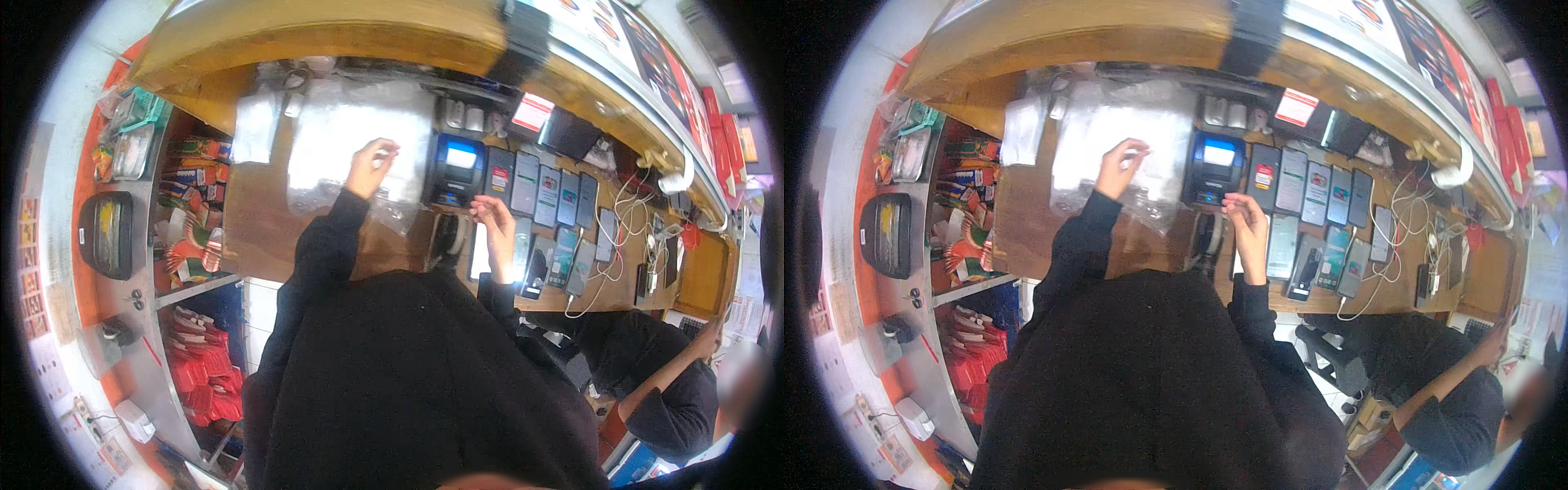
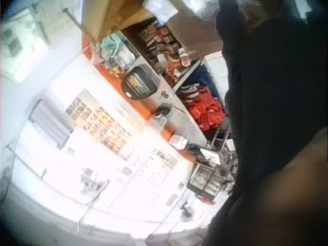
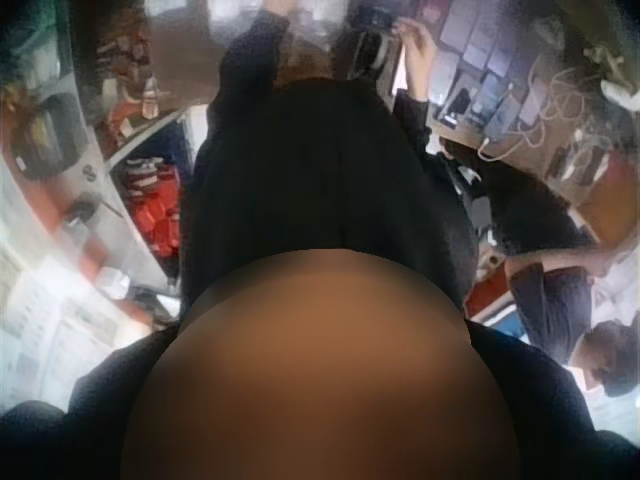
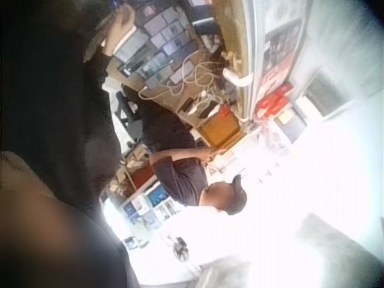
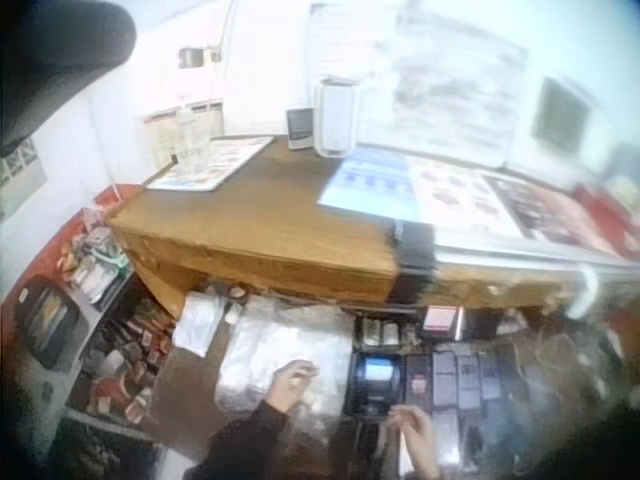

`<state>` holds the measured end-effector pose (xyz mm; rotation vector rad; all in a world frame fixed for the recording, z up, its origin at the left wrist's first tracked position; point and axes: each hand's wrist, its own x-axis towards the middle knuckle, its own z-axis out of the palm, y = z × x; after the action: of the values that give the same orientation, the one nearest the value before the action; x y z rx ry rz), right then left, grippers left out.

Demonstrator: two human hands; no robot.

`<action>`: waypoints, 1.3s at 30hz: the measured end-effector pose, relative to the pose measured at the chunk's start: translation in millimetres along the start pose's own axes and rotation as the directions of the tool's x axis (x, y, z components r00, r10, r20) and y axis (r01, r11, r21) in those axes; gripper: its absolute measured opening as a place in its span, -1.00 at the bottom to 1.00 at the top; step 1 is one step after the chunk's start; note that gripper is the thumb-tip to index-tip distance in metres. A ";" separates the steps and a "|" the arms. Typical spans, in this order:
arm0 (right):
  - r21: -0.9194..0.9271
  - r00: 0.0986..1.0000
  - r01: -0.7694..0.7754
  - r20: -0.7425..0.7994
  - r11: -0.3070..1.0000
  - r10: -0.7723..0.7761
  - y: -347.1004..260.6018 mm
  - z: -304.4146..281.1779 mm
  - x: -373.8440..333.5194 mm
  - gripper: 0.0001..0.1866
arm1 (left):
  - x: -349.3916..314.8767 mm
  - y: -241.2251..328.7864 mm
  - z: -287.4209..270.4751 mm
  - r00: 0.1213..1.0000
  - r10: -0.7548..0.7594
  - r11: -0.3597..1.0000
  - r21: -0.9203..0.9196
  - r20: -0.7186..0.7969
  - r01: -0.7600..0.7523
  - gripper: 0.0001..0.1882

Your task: The person processes a payment transaction at a counter using a card reader and multiple mobile devices. They then move to a kitchen area, scoop rice from a cooker into a bowl, and add a green vegetable mixture using a ladle and a spoon.

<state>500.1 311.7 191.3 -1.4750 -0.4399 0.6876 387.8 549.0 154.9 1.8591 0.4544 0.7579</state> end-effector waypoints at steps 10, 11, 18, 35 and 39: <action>-0.008 0.999 0.037 -0.023 0.999 -0.037 19.2 -139.6 -29.4 -0.83 | 15.4 -5.8 125.1 0.932 0.014 0.852 0.483 0.363 -0.201 0.04; 0.005 0.999 0.037 -0.022 0.999 -0.037 18.6 -147.3 -32.4 -0.83 | 13.3 -6.6 127.3 0.937 -0.001 0.849 0.496 0.350 -0.184 0.08; -0.020 1.000 -0.012 0.012 1.000 0.013 24.8 -174.8 -38.0 -0.81 | 8.3 -22.0 131.3 0.970 -0.005 0.897 0.429 0.242 -0.102 0.13; -0.032 0.996 -0.049 0.067 0.998 0.051 38.6 -177.7 -52.2 -0.79 | 5.2 -17.4 135.9 0.985 -0.065 0.917 0.400 0.157 -0.004 0.13; -0.031 0.997 -0.065 0.039 0.997 0.066 47.6 -176.8 -54.7 -0.80 | 7.0 -21.0 135.0 0.987 -0.023 0.928 0.371 0.158 -0.038 0.13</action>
<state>568.7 141.1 139.3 -1.5107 -0.4357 0.7664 485.9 470.0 101.2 2.2591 0.5152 0.5459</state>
